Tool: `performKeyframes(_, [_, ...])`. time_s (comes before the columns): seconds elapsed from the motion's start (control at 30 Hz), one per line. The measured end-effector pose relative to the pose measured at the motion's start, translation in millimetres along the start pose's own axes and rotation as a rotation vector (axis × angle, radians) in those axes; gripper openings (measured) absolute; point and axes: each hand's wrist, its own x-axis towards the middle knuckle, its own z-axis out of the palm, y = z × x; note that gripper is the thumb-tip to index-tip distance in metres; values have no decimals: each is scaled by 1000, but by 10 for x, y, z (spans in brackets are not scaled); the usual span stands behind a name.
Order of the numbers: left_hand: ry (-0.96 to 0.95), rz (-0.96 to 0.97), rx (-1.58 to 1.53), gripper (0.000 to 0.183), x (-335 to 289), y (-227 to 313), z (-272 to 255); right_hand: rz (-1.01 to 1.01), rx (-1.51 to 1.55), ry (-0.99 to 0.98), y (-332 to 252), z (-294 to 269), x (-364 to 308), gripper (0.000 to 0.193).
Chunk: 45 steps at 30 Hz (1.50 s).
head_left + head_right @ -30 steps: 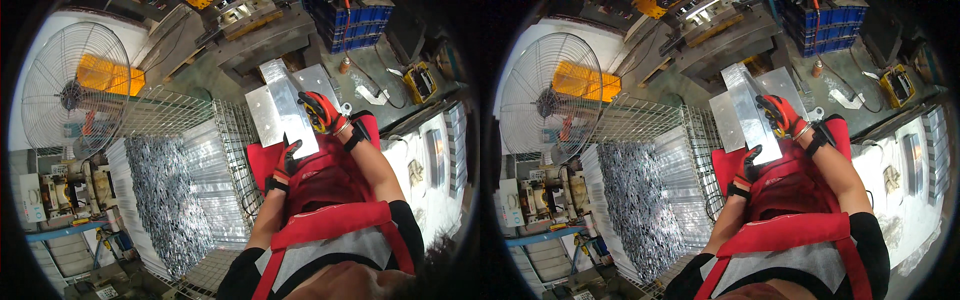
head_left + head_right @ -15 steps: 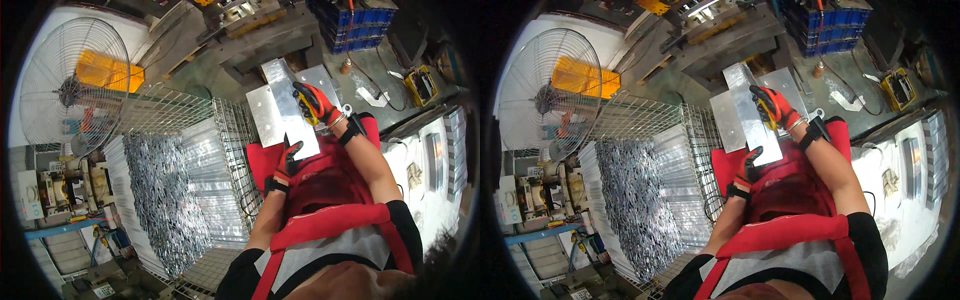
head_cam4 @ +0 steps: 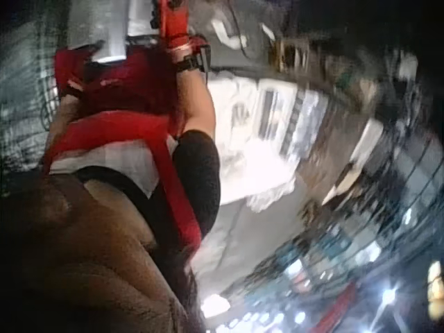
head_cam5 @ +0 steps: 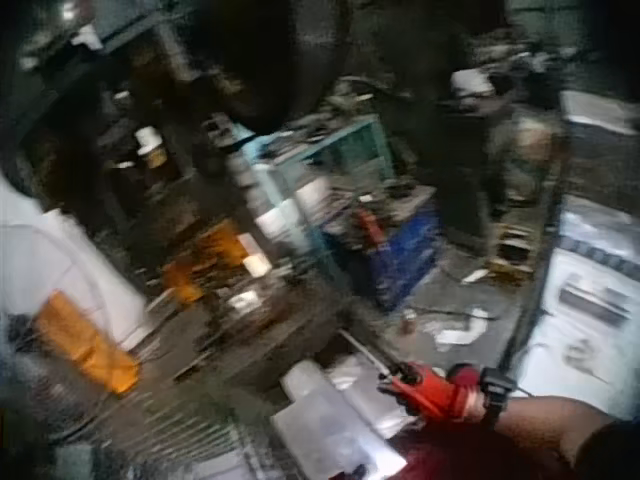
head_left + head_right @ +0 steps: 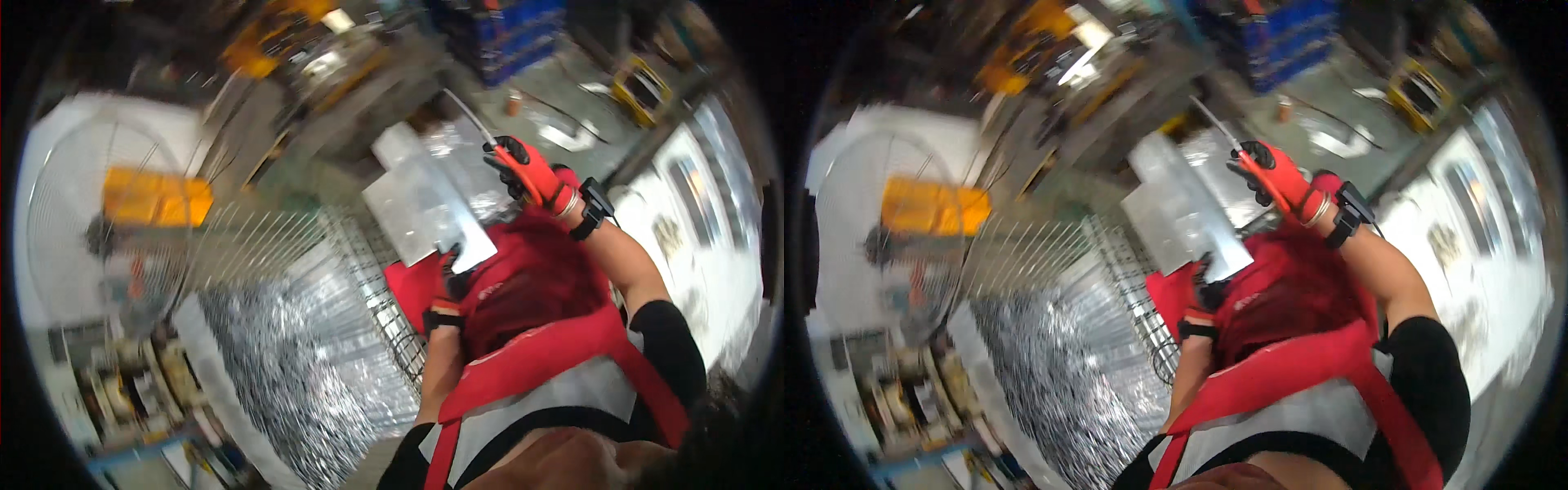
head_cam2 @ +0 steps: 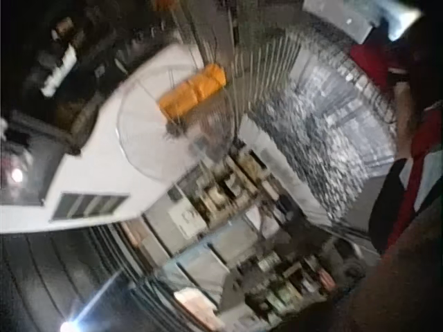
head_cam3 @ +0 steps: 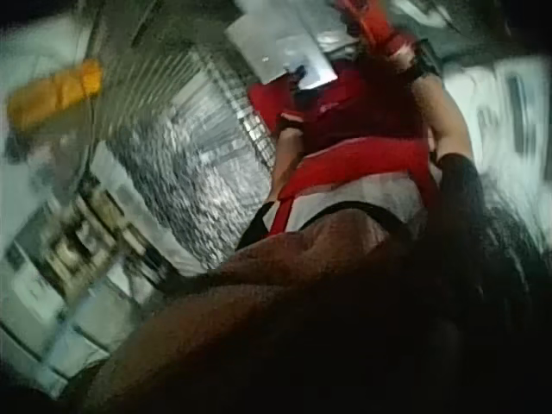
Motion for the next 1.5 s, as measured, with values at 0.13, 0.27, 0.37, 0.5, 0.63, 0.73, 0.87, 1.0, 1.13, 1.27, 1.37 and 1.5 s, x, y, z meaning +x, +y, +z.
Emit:
performKeyframes(0.13, [-14, 367, 332, 45, 91, -121, 57, -261, -1028, 648, 428, -1110, -745, 52])
performKeyframes(0.27, [-5, 416, 435, 54, 76, -7, 90, 42, -1204, 969, 1369, -2341, -1666, 57])
performKeyframes(0.37, [15, 191, 110, 52, 59, -126, 44, 318, -1227, 1033, 1602, -2800, -2048, 61])
performKeyframes(0.5, [-85, 276, 436, 45, 122, 98, 20, 322, -1322, 1062, 2015, -3512, -2218, 49])
performKeyframes(0.63, [-46, 468, 674, 60, 59, 14, -151, 329, -1219, 859, 2244, -4074, -2200, 29])
performKeyframes(0.73, [-68, -230, -159, 51, 169, 114, -22, 797, -1063, 616, 2263, -4562, -2256, 51])
performKeyframes(0.87, [156, -505, -789, 33, 96, -95, -57, 855, -881, 635, 1936, -4768, -2001, 46])
performKeyframes(1.0, [146, -396, -624, 32, -45, -238, -153, 79, -393, 644, 1445, -3838, -1112, 31])
performKeyframes(1.13, [27, -701, -1157, 41, -146, 709, -67, -37, -20, 173, 828, -1685, -641, 32])
performKeyframes(1.27, [-347, -260, -886, 51, -424, 829, -111, 194, 202, -498, 734, -293, -242, 42])
performKeyframes(1.37, [-314, 102, -132, 60, -660, 647, -252, 246, 31, -520, 1015, 44, 82, 45])
performKeyframes(1.5, [-64, -477, -688, 76, -496, 1096, -23, -169, -287, -657, 1217, 281, 107, 59])
